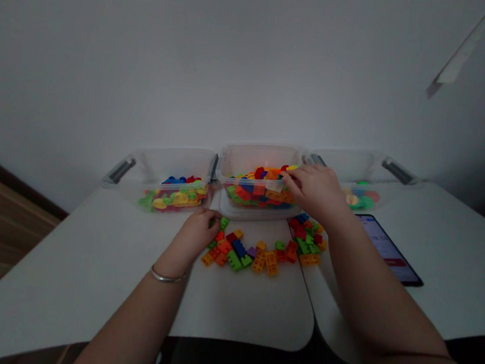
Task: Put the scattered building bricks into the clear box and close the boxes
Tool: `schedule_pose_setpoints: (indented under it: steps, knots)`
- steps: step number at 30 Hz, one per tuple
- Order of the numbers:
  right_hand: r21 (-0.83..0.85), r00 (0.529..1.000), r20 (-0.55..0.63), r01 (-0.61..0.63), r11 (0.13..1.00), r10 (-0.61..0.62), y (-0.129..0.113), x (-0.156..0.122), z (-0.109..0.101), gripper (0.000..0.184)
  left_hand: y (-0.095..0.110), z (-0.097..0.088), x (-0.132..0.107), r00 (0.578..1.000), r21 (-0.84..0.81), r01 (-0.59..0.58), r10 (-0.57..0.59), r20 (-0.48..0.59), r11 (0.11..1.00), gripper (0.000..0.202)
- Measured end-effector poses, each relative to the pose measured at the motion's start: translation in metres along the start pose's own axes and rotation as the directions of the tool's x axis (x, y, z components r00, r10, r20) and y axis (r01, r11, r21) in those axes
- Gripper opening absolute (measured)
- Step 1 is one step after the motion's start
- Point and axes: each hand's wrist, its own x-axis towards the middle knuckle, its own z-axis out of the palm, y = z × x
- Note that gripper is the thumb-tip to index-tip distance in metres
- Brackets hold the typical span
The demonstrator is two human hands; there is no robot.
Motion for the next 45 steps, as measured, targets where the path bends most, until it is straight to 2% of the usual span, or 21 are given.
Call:
schedule_pose_setpoints:
  steps: [7,14,19,23,26,30,33,36,39,42,45]
  knots:
    - [0.01,0.998,0.053,0.037,0.999,-0.037,0.0,0.002,0.007,0.048,0.006,0.003,0.0,0.996,-0.108,-0.086,0.088,0.018,0.99,0.022]
    - [0.139,0.999,-0.042,0.003,0.99,0.003,-0.003,-0.001,-0.001,0.045,0.007,0.005,0.002,0.992,-0.136,-0.103,0.111,0.057,0.985,0.014]
    - [0.237,0.983,-0.175,0.089,0.967,-0.047,-0.01,-0.005,-0.008,0.035,0.01,0.003,0.002,0.992,-0.165,-0.118,0.122,0.014,0.979,0.009]
    - [0.371,0.96,-0.237,0.232,0.899,-0.15,-0.025,-0.01,-0.014,0.026,0.014,0.004,0.0,0.997,-0.38,-0.056,0.07,0.023,0.923,0.014]
    - [0.466,0.958,-0.187,0.28,0.839,-0.216,-0.039,-0.014,-0.013,0.021,0.019,0.001,-0.002,1.0,-0.499,-0.028,0.024,-0.015,0.866,0.019]
    - [0.55,0.961,-0.037,0.248,0.797,-0.274,-0.055,-0.019,-0.003,0.027,0.025,-0.008,-0.003,0.978,-0.434,-0.162,0.086,-0.188,0.886,0.015]
    - [0.58,0.959,0.06,0.192,0.792,-0.276,-0.063,-0.021,0.009,0.03,0.029,-0.012,-0.003,0.963,-0.416,-0.253,0.186,-0.194,0.874,0.014]
    - [0.616,0.949,0.117,0.162,0.771,-0.293,-0.066,-0.022,0.018,0.025,0.03,-0.012,-0.004,0.949,-0.429,-0.312,0.258,-0.181,0.848,0.011]
    - [0.648,0.939,0.155,0.139,0.749,-0.308,-0.066,-0.021,0.024,0.023,0.031,-0.009,-0.004,0.958,-0.456,-0.282,0.221,-0.183,0.844,0.006]
    - [0.683,0.939,0.171,0.106,0.722,-0.299,-0.065,-0.021,0.028,0.024,0.031,-0.006,-0.004,0.971,-0.532,-0.224,0.143,-0.19,0.816,0.019]
    - [0.698,0.942,0.177,0.083,0.711,-0.284,-0.065,-0.022,0.028,0.021,0.032,-0.005,-0.005,0.962,-0.556,-0.249,0.135,-0.238,0.793,0.027]
